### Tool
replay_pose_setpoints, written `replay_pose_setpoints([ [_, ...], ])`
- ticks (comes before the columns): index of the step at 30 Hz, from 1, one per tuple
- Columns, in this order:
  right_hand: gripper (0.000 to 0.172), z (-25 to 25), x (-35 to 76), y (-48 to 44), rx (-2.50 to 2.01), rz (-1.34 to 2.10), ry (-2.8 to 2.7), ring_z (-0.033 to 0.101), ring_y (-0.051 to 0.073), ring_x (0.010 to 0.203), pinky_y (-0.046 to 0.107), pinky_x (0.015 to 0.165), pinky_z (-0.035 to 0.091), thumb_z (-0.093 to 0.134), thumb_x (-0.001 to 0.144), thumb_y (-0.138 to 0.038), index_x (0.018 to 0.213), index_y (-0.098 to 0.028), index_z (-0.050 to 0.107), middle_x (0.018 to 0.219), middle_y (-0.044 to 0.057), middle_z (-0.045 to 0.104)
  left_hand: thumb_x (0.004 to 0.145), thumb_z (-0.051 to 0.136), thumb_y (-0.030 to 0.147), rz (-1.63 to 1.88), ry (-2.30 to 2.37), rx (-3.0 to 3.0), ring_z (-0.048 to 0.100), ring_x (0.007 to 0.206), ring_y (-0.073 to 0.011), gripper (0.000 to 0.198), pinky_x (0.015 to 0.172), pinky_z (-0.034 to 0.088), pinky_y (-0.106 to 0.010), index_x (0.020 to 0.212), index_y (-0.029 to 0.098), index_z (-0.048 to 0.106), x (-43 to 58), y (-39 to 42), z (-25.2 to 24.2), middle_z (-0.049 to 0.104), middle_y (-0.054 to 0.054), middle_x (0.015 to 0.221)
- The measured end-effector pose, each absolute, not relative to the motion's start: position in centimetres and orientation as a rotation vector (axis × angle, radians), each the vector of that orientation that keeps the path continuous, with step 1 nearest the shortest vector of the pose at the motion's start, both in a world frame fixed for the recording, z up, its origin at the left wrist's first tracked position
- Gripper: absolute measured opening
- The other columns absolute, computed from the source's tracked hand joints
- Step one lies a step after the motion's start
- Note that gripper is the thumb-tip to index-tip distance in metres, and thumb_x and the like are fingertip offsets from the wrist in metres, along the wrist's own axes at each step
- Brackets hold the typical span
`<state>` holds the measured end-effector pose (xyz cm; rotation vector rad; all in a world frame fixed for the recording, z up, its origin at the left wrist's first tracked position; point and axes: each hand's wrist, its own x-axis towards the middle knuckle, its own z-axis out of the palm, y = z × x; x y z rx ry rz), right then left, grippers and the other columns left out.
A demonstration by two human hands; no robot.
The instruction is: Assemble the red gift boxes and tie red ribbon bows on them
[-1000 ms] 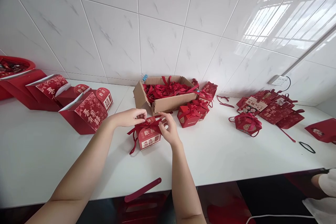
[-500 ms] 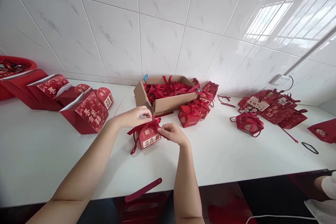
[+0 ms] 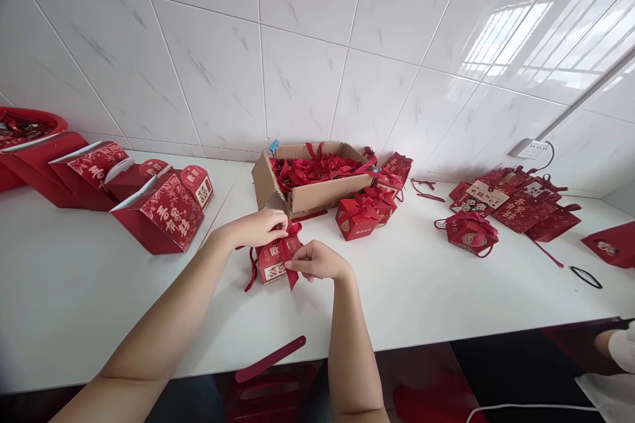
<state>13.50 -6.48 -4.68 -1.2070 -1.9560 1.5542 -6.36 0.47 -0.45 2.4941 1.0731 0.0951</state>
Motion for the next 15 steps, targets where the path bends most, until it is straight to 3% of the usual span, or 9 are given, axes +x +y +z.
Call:
replay_pose_setpoints([
  [7, 0.044, -5.1, 12.6, -6.4, -1.179, 1.528, -2.019, 0.028, 0.003, 0.036, 0.02, 0.037, 0.024, 0.061, 0.082, -0.047, 0.052, -0.017, 0.051, 0.042, -0.006, 0.048, 0.088, 0.044, 0.029, 0.067, 1.133, 2.554, 0.057, 0.091, -0.0245, 0.019, 0.075, 0.041, -0.032, 0.083, 0.018, 0.059, -5.9, 0.4, -0.7, 0.065, -0.009, 0.097],
  [12, 0.045, -5.5, 12.8, -6.2, -1.192, 1.574, -2.042, 0.03, 0.004, 0.034, 0.021, 0.036, 0.024, 0.062, 0.079, -0.054, 0.055, -0.016, 0.057, 0.043, -0.005, 0.05, 0.088, 0.045, 0.029, 0.103, 1.119, 2.571, 0.056, 0.094, -0.0258, 0.018, 0.078, 0.041, -0.034, 0.084, 0.017, 0.059, -5.7, 0.5, -1.1, 0.064, -0.01, 0.099],
  [15, 0.05, -6.2, 13.4, -5.6, -1.251, 1.279, -1.87, 0.035, 0.006, 0.036, 0.023, 0.038, 0.027, 0.063, 0.076, -0.06, 0.052, -0.016, 0.056, 0.041, -0.004, 0.046, 0.09, 0.045, 0.035, 0.146, 1.067, 2.561, 0.056, 0.095, -0.0239, 0.022, 0.079, 0.042, -0.033, 0.088, 0.019, 0.059, -5.7, 0.9, -1.5, 0.063, -0.008, 0.101],
])
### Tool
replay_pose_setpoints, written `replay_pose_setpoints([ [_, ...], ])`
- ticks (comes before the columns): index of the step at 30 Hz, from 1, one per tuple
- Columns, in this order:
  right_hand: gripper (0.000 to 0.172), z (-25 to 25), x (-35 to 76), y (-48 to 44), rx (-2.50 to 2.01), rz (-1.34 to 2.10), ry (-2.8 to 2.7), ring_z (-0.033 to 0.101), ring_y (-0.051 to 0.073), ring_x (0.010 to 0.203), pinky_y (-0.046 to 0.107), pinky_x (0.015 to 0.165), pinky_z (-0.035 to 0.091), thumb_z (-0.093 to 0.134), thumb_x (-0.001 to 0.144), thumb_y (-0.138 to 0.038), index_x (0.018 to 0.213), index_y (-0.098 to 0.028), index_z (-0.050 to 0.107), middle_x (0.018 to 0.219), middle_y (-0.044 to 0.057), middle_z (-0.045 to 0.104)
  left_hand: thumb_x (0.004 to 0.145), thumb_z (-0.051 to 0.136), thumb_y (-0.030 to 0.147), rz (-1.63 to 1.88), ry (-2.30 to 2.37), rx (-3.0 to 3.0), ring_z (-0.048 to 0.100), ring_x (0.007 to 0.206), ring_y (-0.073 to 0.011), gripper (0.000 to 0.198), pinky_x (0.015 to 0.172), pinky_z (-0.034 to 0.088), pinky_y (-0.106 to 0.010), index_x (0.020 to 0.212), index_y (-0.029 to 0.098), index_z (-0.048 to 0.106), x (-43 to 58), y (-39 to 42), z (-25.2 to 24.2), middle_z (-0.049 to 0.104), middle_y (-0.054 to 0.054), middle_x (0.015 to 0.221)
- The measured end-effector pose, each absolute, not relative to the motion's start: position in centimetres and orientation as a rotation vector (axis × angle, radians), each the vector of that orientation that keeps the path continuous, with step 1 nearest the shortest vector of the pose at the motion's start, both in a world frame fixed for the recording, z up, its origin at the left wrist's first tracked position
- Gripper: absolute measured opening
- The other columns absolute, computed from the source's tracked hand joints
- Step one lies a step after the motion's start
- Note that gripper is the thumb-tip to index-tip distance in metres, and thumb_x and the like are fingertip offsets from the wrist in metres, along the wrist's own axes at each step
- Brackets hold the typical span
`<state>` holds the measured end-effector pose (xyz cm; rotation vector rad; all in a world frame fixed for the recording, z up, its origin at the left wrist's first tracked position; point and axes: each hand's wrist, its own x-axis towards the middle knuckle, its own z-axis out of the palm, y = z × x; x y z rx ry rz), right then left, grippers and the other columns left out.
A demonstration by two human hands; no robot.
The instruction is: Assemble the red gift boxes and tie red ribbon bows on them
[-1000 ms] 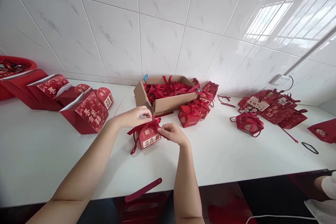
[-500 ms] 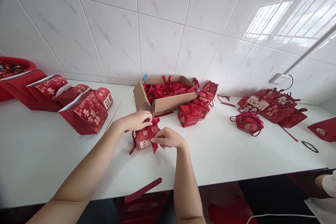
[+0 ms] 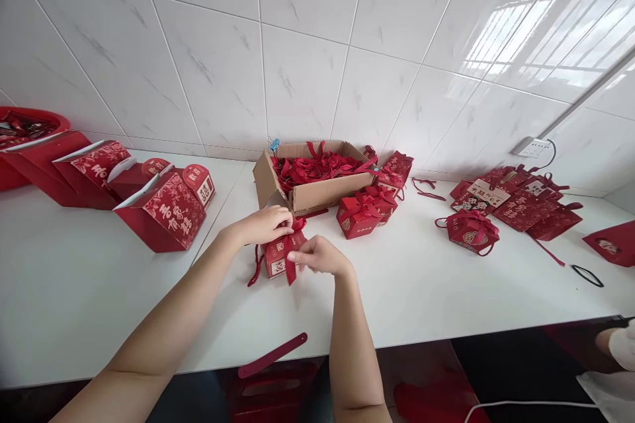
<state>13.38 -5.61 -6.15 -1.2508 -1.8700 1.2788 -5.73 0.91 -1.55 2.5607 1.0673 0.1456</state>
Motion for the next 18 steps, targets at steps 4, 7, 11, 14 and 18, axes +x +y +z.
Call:
replay_pose_setpoints([
  [4, 0.047, -6.8, 13.9, -4.8, -1.283, 0.717, -1.461, 0.045, 0.011, 0.056, 0.026, 0.054, 0.038, 0.048, 0.087, -0.058, 0.061, -0.018, 0.051, 0.059, 0.0, 0.049, 0.089, 0.047, 0.038, 0.253, 0.959, 2.504, 0.054, 0.101, -0.023, 0.023, 0.083, 0.043, -0.032, 0.09, 0.02, 0.061, -5.4, 1.2, -1.9, 0.06, -0.007, 0.103],
  [7, 0.028, -6.9, 13.7, -4.6, -1.161, 0.557, -1.438, 0.055, 0.016, 0.081, 0.028, 0.069, 0.045, 0.053, 0.087, -0.047, 0.087, -0.02, 0.059, 0.089, 0.006, 0.059, 0.088, 0.047, 0.044, 0.39, 0.917, 2.422, 0.052, 0.105, -0.0234, 0.028, 0.087, 0.043, -0.033, 0.095, 0.02, 0.062, -5.5, 1.0, -1.4, 0.057, -0.007, 0.106],
  [11, 0.024, -6.7, 12.7, -4.9, -0.976, 0.492, -1.699, 0.058, 0.02, 0.101, 0.034, 0.082, 0.049, 0.058, 0.085, -0.029, 0.107, -0.023, 0.064, 0.109, 0.008, 0.061, 0.088, 0.045, 0.051, 0.456, 1.083, 2.348, 0.056, 0.091, -0.0211, 0.033, 0.078, 0.044, -0.032, 0.094, 0.021, 0.057, -6.8, 0.2, 0.2, 0.059, -0.006, 0.101],
  [14, 0.022, -6.7, 11.9, -5.0, -0.965, 0.436, -1.79, 0.057, 0.021, 0.107, 0.04, 0.095, 0.047, 0.058, 0.085, -0.023, 0.104, -0.024, 0.068, 0.112, 0.009, 0.063, 0.083, 0.052, 0.05, 0.267, 1.15, 2.332, 0.056, 0.074, -0.018, 0.03, 0.064, 0.042, -0.029, 0.086, 0.021, 0.056, -7.7, -0.3, 1.2, 0.062, -0.003, 0.091],
  [18, 0.02, -6.8, 11.5, -4.9, -0.965, 0.456, -1.779, 0.061, 0.02, 0.105, 0.04, 0.095, 0.048, 0.055, 0.087, -0.02, 0.1, -0.024, 0.069, 0.109, 0.008, 0.067, 0.077, 0.057, 0.037, 0.122, 1.131, 2.373, 0.054, 0.066, -0.0154, 0.019, 0.056, 0.038, -0.027, 0.072, 0.019, 0.056, -7.8, -0.6, 1.4, 0.063, -0.003, 0.085],
])
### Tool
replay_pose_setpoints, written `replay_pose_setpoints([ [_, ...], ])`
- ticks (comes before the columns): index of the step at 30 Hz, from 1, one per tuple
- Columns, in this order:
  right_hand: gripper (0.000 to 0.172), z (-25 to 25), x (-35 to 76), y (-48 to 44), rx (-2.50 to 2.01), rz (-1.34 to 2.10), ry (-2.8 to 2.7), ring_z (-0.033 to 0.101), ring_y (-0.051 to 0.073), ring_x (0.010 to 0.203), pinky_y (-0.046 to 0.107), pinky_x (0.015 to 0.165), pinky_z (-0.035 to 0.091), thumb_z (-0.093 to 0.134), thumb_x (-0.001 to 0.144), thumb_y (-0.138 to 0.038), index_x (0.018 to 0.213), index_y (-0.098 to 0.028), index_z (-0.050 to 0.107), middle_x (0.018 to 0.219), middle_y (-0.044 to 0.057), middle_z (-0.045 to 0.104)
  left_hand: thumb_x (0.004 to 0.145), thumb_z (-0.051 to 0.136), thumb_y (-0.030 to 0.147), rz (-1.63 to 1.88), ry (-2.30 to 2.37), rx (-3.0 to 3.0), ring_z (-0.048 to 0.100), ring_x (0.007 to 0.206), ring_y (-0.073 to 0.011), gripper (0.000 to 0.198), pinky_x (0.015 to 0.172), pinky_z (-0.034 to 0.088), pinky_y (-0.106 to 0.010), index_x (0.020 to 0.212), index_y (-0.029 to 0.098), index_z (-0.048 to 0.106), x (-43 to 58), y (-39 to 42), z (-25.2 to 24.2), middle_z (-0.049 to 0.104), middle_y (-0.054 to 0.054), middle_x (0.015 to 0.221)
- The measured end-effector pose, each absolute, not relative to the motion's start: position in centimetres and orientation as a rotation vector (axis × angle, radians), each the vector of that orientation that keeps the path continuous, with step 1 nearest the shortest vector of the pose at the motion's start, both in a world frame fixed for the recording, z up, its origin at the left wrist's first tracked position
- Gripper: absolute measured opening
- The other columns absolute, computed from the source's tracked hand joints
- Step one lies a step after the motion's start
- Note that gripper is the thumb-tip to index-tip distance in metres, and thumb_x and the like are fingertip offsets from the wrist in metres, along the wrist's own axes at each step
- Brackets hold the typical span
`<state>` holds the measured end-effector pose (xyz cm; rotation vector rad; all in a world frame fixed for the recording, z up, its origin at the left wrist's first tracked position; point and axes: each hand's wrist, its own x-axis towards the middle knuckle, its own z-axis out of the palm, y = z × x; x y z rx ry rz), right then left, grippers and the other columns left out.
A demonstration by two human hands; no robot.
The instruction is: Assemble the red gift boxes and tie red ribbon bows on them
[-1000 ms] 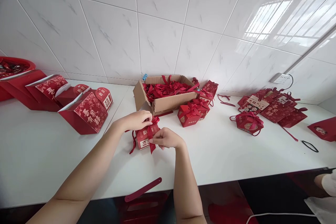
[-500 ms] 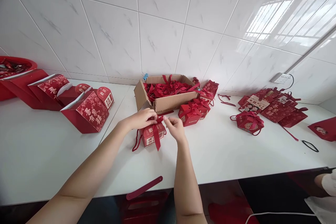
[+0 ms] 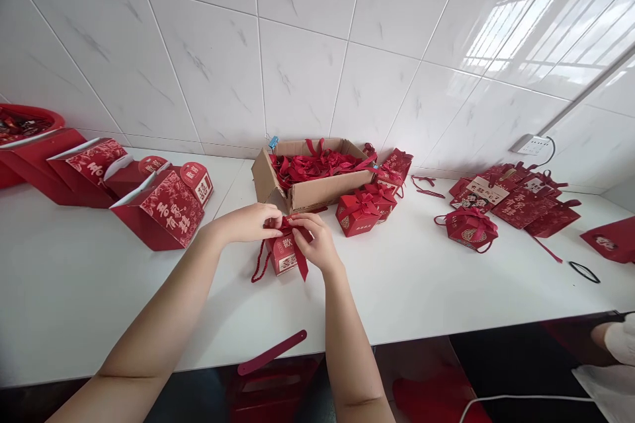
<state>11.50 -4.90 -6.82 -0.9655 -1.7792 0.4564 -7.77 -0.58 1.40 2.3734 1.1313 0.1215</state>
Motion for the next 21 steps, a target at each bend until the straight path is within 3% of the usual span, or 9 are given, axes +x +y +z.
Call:
replay_pose_setpoints([
  [6, 0.029, -7.7, 11.7, -4.4, -1.013, 0.424, -1.822, 0.059, 0.018, 0.087, 0.035, 0.082, 0.051, 0.05, 0.086, -0.013, 0.098, -0.026, 0.073, 0.094, 0.006, 0.062, 0.074, 0.053, 0.025, 0.091, 1.146, 2.404, 0.052, 0.062, -0.0152, 0.012, 0.053, 0.035, -0.028, 0.064, 0.019, 0.052, -7.2, -1.2, 1.4, 0.061, -0.003, 0.081],
  [11, 0.04, -8.0, 11.5, -4.4, -1.015, 0.449, -1.866, 0.056, 0.017, 0.086, 0.034, 0.081, 0.051, 0.042, 0.085, -0.007, 0.104, -0.025, 0.072, 0.09, 0.006, 0.054, 0.074, 0.051, 0.024, -0.122, 1.243, 2.306, 0.045, 0.052, -0.0147, 0.005, 0.048, 0.031, -0.028, 0.07, 0.021, 0.05, -7.0, -2.3, 2.3, 0.058, -0.001, 0.068],
  [21, 0.031, -7.6, 11.3, -4.6, -1.026, 0.524, -1.805, 0.056, 0.017, 0.084, 0.033, 0.079, 0.051, 0.044, 0.09, -0.015, 0.104, -0.023, 0.071, 0.09, 0.006, 0.056, 0.078, 0.046, 0.023, -0.095, 1.273, 2.353, 0.045, 0.053, -0.0153, 0.01, 0.048, 0.031, -0.026, 0.087, 0.023, 0.043, -7.6, -4.0, 3.5, 0.059, -0.002, 0.077],
])
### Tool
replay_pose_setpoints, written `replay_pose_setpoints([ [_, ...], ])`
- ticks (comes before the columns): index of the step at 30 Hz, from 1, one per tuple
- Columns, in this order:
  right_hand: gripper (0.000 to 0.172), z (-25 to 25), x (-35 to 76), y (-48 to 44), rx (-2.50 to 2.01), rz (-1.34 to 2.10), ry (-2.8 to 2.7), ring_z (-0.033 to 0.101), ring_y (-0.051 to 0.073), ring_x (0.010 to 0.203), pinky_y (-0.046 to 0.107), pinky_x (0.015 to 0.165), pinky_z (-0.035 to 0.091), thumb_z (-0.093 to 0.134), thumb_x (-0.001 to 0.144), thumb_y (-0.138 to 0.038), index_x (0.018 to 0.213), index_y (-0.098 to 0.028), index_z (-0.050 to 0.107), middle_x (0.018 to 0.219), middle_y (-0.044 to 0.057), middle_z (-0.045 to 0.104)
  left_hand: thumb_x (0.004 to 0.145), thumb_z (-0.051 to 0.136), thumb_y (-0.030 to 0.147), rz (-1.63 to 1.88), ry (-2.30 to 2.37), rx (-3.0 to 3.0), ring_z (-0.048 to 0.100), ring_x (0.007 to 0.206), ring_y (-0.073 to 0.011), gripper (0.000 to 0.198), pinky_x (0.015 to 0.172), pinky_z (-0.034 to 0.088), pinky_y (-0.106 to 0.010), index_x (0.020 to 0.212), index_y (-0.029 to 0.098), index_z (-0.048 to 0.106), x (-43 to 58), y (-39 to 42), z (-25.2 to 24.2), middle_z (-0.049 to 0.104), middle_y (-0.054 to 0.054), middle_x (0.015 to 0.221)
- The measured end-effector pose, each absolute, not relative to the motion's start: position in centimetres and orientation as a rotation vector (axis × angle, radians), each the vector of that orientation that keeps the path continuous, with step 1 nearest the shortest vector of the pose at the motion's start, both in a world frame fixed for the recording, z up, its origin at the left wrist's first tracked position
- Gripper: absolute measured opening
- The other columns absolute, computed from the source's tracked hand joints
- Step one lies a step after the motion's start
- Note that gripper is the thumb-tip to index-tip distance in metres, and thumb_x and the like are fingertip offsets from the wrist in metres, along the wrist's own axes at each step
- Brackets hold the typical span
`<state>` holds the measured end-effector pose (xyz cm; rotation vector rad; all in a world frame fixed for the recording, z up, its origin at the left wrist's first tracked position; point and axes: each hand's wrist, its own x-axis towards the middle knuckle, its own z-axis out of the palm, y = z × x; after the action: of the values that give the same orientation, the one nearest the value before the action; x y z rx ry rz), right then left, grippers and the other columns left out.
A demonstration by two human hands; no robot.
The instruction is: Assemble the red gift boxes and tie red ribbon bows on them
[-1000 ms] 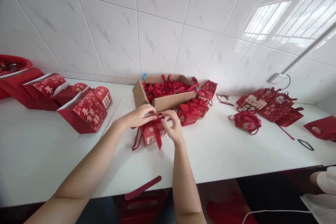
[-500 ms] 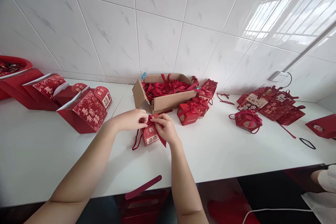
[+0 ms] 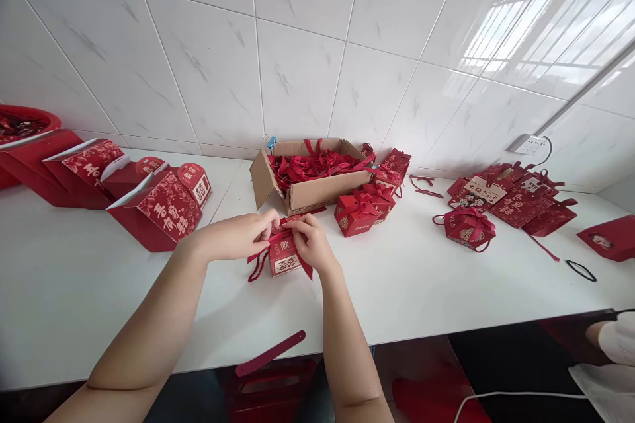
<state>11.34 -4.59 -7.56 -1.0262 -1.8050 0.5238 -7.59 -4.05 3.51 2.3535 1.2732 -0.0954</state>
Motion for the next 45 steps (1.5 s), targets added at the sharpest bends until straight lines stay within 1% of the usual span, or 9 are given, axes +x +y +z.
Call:
replay_pose_setpoints([
  [6, 0.033, -7.9, 11.4, -4.4, -0.986, 0.507, -1.813, 0.057, 0.015, 0.08, 0.03, 0.076, 0.05, 0.046, 0.084, -0.008, 0.089, -0.024, 0.075, 0.086, 0.004, 0.055, 0.072, 0.05, 0.016, -0.328, 1.258, 2.31, 0.052, 0.059, -0.0171, 0.026, 0.047, 0.033, -0.026, 0.095, 0.022, 0.041, -6.8, -4.1, 3.0, 0.063, -0.003, 0.081],
  [10, 0.034, -8.4, 11.5, -4.2, -0.967, 0.496, -1.802, 0.058, 0.015, 0.082, 0.031, 0.077, 0.051, 0.048, 0.081, -0.005, 0.083, -0.023, 0.076, 0.087, 0.005, 0.055, 0.074, 0.058, 0.029, -0.378, 1.267, 2.252, 0.057, 0.066, -0.0192, 0.031, 0.051, 0.037, -0.026, 0.099, 0.02, 0.043, -6.9, -3.5, 3.0, 0.065, -0.005, 0.088],
  [13, 0.036, -8.6, 11.6, -4.0, -0.973, 0.484, -1.806, 0.058, 0.015, 0.082, 0.031, 0.077, 0.051, 0.048, 0.079, -0.003, 0.082, -0.024, 0.076, 0.088, 0.004, 0.055, 0.085, 0.047, 0.044, -0.202, 1.313, 2.269, 0.06, 0.07, -0.02, 0.032, 0.055, 0.039, -0.027, 0.107, 0.021, 0.045, -7.4, -2.6, 2.8, 0.066, -0.005, 0.091],
  [16, 0.038, -8.6, 11.6, -4.0, -0.973, 0.462, -1.816, 0.058, 0.015, 0.082, 0.032, 0.076, 0.051, 0.046, 0.076, -0.001, 0.081, -0.025, 0.077, 0.087, 0.004, 0.055, 0.09, 0.037, 0.039, 0.098, 1.358, 2.323, 0.061, 0.078, -0.0202, 0.031, 0.062, 0.042, -0.028, 0.113, 0.023, 0.05, -7.5, -1.3, 1.9, 0.066, -0.005, 0.096],
  [20, 0.037, -8.5, 11.6, -4.1, -0.974, 0.46, -1.823, 0.058, 0.015, 0.082, 0.032, 0.077, 0.051, 0.047, 0.077, -0.003, 0.082, -0.026, 0.076, 0.088, 0.004, 0.056, 0.084, 0.048, 0.034, 0.268, 1.253, 2.403, 0.06, 0.089, -0.0208, 0.02, 0.069, 0.044, -0.027, 0.093, 0.021, 0.061, -6.9, 0.4, 0.1, 0.064, -0.006, 0.104],
  [25, 0.037, -8.6, 11.5, -4.1, -0.973, 0.478, -1.824, 0.057, 0.015, 0.081, 0.032, 0.077, 0.051, 0.047, 0.078, -0.003, 0.082, -0.025, 0.076, 0.088, 0.004, 0.055, 0.084, 0.049, 0.028, 0.34, 1.176, 2.427, 0.058, 0.076, -0.0178, 0.014, 0.065, 0.041, -0.027, 0.076, 0.019, 0.055, -6.3, 1.2, -0.9, 0.064, -0.004, 0.087],
  [39, 0.039, -8.6, 11.4, -4.1, -0.999, 0.532, -1.816, 0.056, 0.015, 0.08, 0.032, 0.076, 0.051, 0.044, 0.077, -0.002, 0.078, -0.024, 0.076, 0.085, 0.004, 0.054, 0.085, 0.041, 0.021, 0.328, 1.236, 2.414, 0.048, 0.06, -0.0153, 0.01, 0.053, 0.031, -0.026, 0.077, 0.021, 0.047, -6.1, 0.6, -0.4, 0.06, -0.001, 0.076],
  [42, 0.036, -8.2, 11.3, -4.4, -0.963, 0.526, -1.797, 0.057, 0.015, 0.081, 0.032, 0.076, 0.051, 0.045, 0.082, -0.006, 0.087, -0.026, 0.074, 0.089, 0.004, 0.057, 0.085, 0.042, 0.025, 0.362, 1.191, 2.401, 0.05, 0.061, -0.0151, 0.009, 0.054, 0.033, -0.026, 0.081, 0.021, 0.049, -6.4, 0.4, -0.1, 0.061, 0.0, 0.077],
  [45, 0.037, -7.4, 11.7, -4.8, -0.965, 0.51, -1.802, 0.057, 0.018, 0.088, 0.034, 0.078, 0.05, 0.048, 0.084, -0.014, 0.113, -0.026, 0.067, 0.098, 0.006, 0.059, 0.084, 0.047, 0.029, 0.371, 1.107, 2.37, 0.055, 0.067, -0.0158, 0.01, 0.058, 0.038, -0.025, 0.088, 0.022, 0.052, -6.8, 0.4, 0.0, 0.064, 0.0, 0.082],
])
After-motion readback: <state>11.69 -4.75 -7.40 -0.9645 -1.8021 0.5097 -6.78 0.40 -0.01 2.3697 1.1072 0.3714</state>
